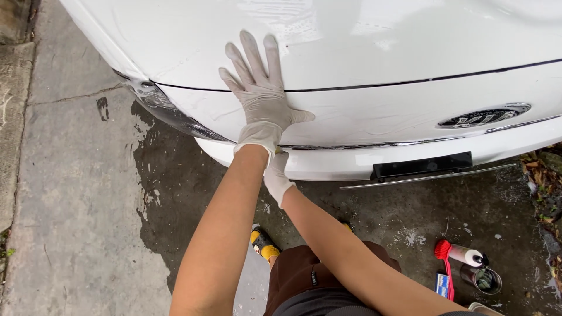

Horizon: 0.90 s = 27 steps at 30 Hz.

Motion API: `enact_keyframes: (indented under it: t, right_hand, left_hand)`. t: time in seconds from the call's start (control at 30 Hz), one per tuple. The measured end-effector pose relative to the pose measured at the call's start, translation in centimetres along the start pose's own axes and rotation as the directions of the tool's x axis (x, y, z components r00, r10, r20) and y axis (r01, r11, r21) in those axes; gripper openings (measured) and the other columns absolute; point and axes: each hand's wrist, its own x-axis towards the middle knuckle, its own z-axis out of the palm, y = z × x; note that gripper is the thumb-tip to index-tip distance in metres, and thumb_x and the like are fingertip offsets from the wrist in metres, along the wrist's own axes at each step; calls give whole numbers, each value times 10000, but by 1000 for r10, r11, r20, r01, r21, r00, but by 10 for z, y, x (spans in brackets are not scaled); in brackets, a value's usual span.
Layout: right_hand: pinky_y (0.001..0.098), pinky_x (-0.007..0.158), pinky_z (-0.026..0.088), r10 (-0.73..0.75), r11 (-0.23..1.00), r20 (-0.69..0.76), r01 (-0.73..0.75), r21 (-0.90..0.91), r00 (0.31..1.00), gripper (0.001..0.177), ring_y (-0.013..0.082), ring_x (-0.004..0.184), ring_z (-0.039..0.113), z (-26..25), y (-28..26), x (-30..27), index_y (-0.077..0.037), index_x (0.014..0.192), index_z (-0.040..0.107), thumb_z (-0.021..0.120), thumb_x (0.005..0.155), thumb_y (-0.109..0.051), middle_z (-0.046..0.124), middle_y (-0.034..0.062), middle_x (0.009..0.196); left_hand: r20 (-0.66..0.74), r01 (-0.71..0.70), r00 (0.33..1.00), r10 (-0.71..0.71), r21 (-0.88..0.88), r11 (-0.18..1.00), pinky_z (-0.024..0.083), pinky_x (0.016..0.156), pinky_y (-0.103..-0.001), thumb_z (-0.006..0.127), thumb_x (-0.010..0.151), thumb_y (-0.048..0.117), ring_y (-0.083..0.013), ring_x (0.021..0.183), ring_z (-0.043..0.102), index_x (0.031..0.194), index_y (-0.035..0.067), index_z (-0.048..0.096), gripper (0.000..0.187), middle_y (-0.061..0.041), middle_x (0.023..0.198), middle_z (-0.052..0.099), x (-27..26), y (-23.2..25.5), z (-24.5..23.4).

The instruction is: Using a sponge and a brush to clean the front of a white truck.

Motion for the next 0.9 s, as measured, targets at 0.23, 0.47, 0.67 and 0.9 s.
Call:
enact_keyframes:
  t: [0.23,0.47,0.67,0.9]
  right_hand:
    - [314,957,577,-192,899,43,194,-393,980,256,245,1037,626,-20,-158,-67,44,1146,604,606,920,-78,627,172,1137]
    - [361,940,558,-499,736,54,455,-501,865,263,213,1051,630,-22,-256,-146,-50,1129,519,631,904,-126,601,116,1126]
    - [329,886,508,-542,-349,756,720,-600,367,336,175,996,540,-5,-260,-209,-31,1168,495,716,916,-30,515,126,1121]
    - [402,901,527,16,-927,1000,374,19,-9,373,250,999,622,67,-202,-188,-180,1171,703,779,834,-41,643,59,1032]
  left_hand:
    - [-50,-109,993,104,-121,987,-26,1135,-833,867,487,800,-598,1488,-161,1648,102,-59,1641,-329,1657,-154,-4,-22,9]
    - [-214,-328,928,304,-85,941,-85,1182,-756,830,472,799,-491,1528,-107,1671,242,84,1519,-212,1709,-50,0,-57,33]
    - [-247,-154,965,85,-276,949,-83,1220,-712,778,535,857,-486,1537,-107,1662,155,76,1502,-265,1693,-62,-21,-79,62]
    - [-272,-30,812,-517,-904,428,114,1302,-493,561,1005,539,-419,1589,76,1622,5,95,940,-294,1701,54,-64,-53,220]
